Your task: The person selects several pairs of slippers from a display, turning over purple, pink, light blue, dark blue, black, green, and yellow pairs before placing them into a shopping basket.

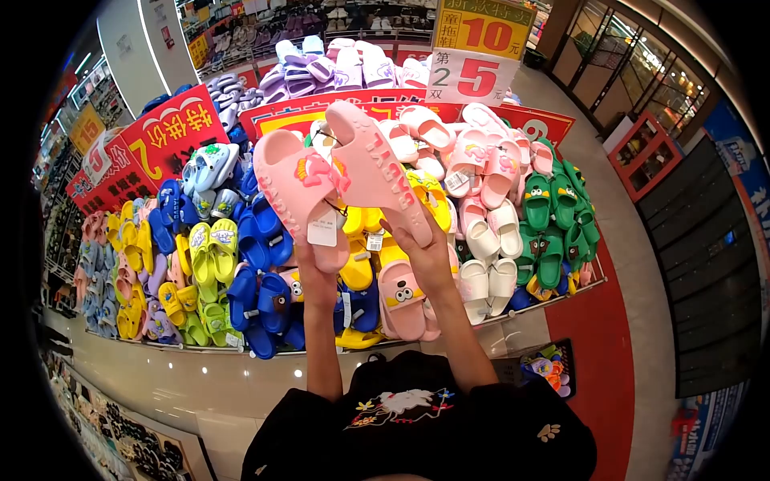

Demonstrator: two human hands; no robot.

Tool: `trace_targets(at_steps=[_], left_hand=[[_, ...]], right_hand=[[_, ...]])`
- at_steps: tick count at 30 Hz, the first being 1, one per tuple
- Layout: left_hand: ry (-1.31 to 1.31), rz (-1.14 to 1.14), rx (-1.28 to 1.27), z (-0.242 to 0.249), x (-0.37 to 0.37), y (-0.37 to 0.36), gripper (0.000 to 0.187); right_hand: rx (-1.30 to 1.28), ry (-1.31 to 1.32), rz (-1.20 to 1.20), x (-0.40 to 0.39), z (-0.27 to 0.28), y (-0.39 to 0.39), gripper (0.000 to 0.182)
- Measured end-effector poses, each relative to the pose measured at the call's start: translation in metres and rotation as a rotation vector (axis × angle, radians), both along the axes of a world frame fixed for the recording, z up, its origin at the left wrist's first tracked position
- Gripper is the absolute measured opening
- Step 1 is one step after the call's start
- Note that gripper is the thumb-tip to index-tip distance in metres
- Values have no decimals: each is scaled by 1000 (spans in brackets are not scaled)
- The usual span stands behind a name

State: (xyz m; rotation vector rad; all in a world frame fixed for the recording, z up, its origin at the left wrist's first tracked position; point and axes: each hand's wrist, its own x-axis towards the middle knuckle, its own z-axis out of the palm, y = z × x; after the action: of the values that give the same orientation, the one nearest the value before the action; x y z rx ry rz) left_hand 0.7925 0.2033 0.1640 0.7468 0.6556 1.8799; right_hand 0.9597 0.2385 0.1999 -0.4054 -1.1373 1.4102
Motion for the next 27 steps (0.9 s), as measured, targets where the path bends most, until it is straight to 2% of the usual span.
trace_targets(at_steps=[1, 3, 5, 7, 8, 11, 19, 27], left_hand=[[-13, -11, -2, 7, -2, 1, 56], [149, 86, 74, 22, -5, 1, 58], [144, 63, 78, 20, -10, 5, 61], [329, 94, 46, 16, -15, 7, 63], [305, 60, 8, 17, -16, 4, 66], [339, 122, 24, 23, -17, 4, 68], [483, 231, 49, 21, -18, 10, 70], [437, 221, -9, 26, 2, 35, 70]], right_hand=[[-2, -13, -11, -1, -2, 1, 60], [28, -152, -93, 0, -9, 4, 60], [29, -207, -132, 0, -13, 6, 65], [101, 9, -48, -6, -11, 5, 75], [84, -13, -36, -8, -9, 1, 83], [31, 33, -9, -11, -15, 5, 82], [8, -134, 87, -5, -19, 21, 69], [-25, 29, 93, 1, -10, 45, 65]])
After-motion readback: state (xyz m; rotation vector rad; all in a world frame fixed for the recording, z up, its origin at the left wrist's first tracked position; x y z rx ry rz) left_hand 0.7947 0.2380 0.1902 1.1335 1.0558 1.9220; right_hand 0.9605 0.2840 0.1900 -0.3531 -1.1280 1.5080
